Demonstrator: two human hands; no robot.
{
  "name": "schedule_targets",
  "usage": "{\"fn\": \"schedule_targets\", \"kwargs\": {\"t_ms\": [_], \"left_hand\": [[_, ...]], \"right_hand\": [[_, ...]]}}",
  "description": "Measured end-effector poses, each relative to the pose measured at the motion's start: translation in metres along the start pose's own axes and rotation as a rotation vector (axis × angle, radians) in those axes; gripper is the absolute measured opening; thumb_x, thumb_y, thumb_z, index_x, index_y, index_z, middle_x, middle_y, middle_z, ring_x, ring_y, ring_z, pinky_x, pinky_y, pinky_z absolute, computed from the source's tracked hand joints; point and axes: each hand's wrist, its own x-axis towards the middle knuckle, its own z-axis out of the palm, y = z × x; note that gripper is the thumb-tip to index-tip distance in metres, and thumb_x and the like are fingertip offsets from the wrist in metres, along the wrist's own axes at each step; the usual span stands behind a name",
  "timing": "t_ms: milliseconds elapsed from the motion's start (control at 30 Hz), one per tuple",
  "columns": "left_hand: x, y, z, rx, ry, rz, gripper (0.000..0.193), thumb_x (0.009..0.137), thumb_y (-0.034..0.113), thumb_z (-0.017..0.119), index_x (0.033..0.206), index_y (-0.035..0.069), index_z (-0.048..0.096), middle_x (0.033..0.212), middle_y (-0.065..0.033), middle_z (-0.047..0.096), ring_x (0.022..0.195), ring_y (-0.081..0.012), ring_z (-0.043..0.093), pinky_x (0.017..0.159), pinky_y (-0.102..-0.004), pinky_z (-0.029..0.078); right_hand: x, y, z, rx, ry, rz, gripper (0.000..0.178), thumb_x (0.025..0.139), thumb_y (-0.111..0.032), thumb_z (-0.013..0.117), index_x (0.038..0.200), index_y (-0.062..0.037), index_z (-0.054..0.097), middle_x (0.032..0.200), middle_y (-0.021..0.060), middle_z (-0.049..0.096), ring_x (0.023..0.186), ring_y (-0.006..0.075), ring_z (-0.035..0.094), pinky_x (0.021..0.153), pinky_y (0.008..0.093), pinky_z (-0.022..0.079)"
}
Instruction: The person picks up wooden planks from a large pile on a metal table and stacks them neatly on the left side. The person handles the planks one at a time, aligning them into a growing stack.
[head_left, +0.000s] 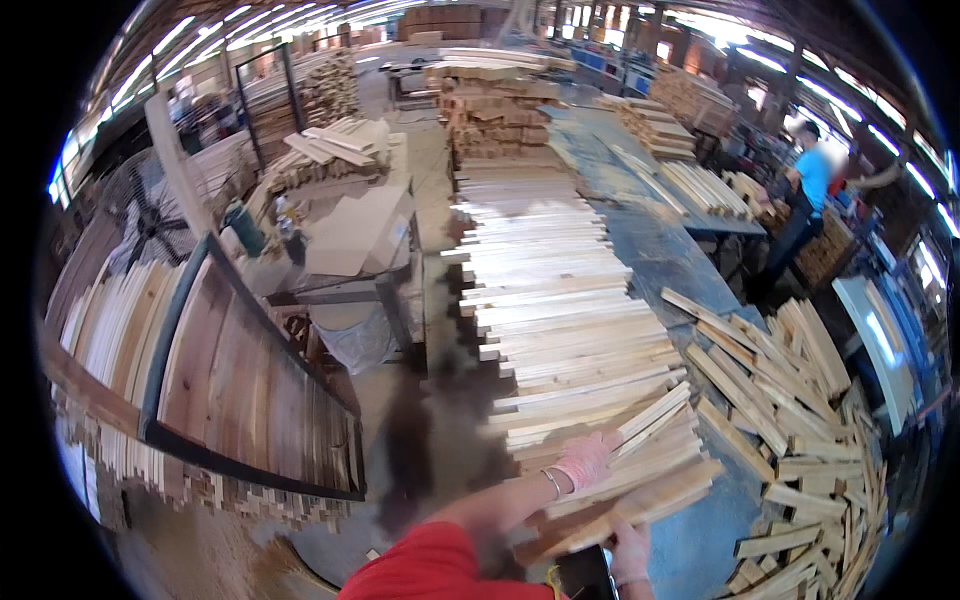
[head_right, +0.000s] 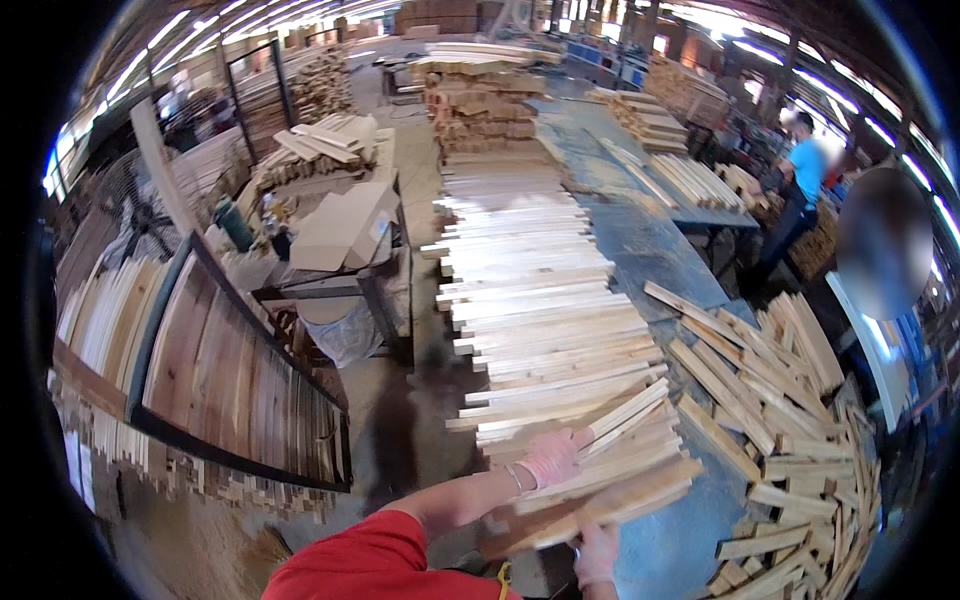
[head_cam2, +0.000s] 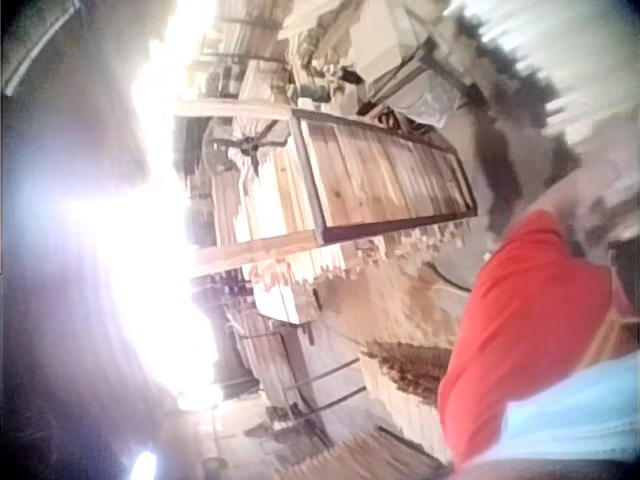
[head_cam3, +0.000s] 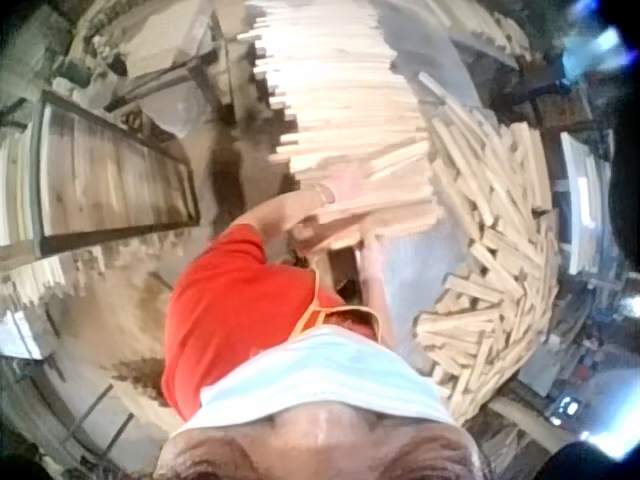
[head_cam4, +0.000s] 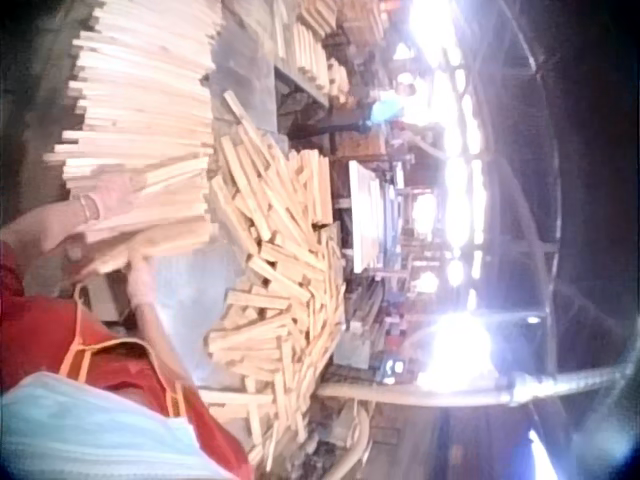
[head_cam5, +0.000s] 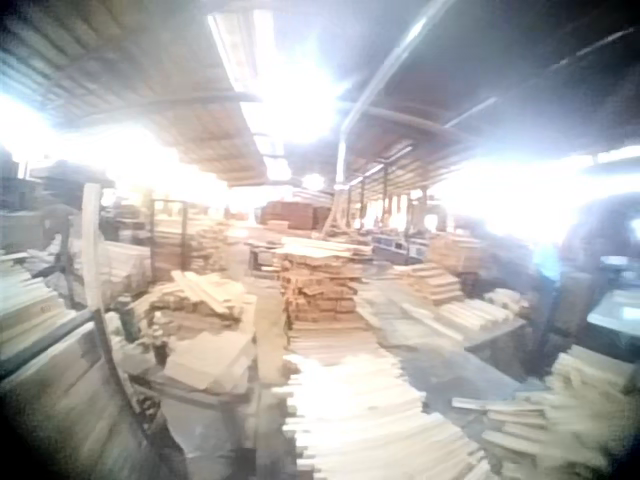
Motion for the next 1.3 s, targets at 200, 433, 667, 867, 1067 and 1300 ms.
{"fn": "schedule_targets", "kwargs": {"t_ms": [200, 433, 667, 867, 1067, 1300], "left_hand": [[-0.007, 0.062, 0.01, 0.254, -0.225, 0.145, 0.075, 0.088, 0.049, 0.073, 0.15, 0.009, 0.057, 0.134, -0.0212, 0.067, 0.131, -0.0356, 0.063, 0.11, -0.052, 0.051], [0.026, -0.025, 0.038, 0.415, 0.122, 0.268, 0.082, 0.084, 0.037, 0.084, 0.153, 0.002, 0.055, 0.136, -0.0241, 0.066, 0.124, -0.0398, 0.065, 0.107, -0.0494, 0.053], [0.044, -0.022, 0.021, 0.627, 0.318, 0.284, 0.077, 0.077, 0.027, 0.09, 0.143, 0.008, 0.055, 0.131, -0.0222, 0.065, 0.123, -0.0439, 0.063, 0.094, -0.054, 0.059], [-0.042, 0.193, 0.134, -0.016, -0.256, 0.421, 0.059, 0.082, 0.004, 0.082, 0.138, 0.002, 0.06, 0.141, -0.0139, 0.06, 0.125, -0.0346, 0.062, 0.11, -0.0478, 0.053], [-0.129, 0.297, 0.231, 0.149, -0.509, 0.838, 0.08, 0.076, 0.026, 0.089, 0.148, 0.008, 0.058, 0.147, -0.0234, 0.059, 0.134, -0.0452, 0.059, 0.111, -0.0549, 0.05], [-0.136, 0.333, 0.23, 0.138, -0.566, 0.866, 0.072, 0.079, 0.028, 0.087, 0.143, 0.008, 0.06, 0.143, -0.0227, 0.063, 0.127, -0.0457, 0.064, 0.106, -0.0519, 0.054]], "right_hand": [[0.039, 0.021, -0.011, -0.4, -0.609, 0.188, 0.071, 0.097, -0.021, 0.071, 0.158, 0.0043, 0.045, 0.132, 0.0142, 0.071, 0.118, 0.021, 0.065, 0.102, 0.0357, 0.053], [-0.064, 0.024, -0.137, -0.206, -0.191, 0.053, 0.067, 0.102, -0.028, 0.073, 0.162, -0.007, 0.051, 0.135, 0.0074, 0.07, 0.122, 0.0179, 0.062, 0.112, 0.0338, 0.048], [-0.126, 0.033, -0.347, -0.354, 0.883, 0.053, 0.045, 0.096, -0.038, 0.064, 0.127, -0.0067, 0.065, 0.118, 0.0272, 0.073, 0.112, 0.0475, 0.069, 0.096, 0.0524, 0.055], [-0.14, 0.034, -0.556, 0.076, 1.56, 0.042, 0.093, 0.082, -0.046, 0.082, 0.155, -0.0004, 0.048, 0.142, 0.0291, 0.062, 0.13, 0.0443, 0.062, 0.112, 0.045, 0.049], [-0.085, -0.056, -0.581, -0.294, 1.417, 0.37, 0.11, 0.08, -0.039, 0.083, 0.17, -0.007, 0.028, 0.173, 0.0239, 0.028, 0.157, 0.0408, 0.035, 0.124, 0.0462, 0.041], [-0.163, 0.002, -0.566, 0.172, 1.21, 0.022, 0.104, 0.082, -0.018, 0.078, 0.171, -0.0084, 0.025, 0.149, 0.022, 0.055, 0.127, 0.0306, 0.061, 0.106, 0.0392, 0.056]]}}
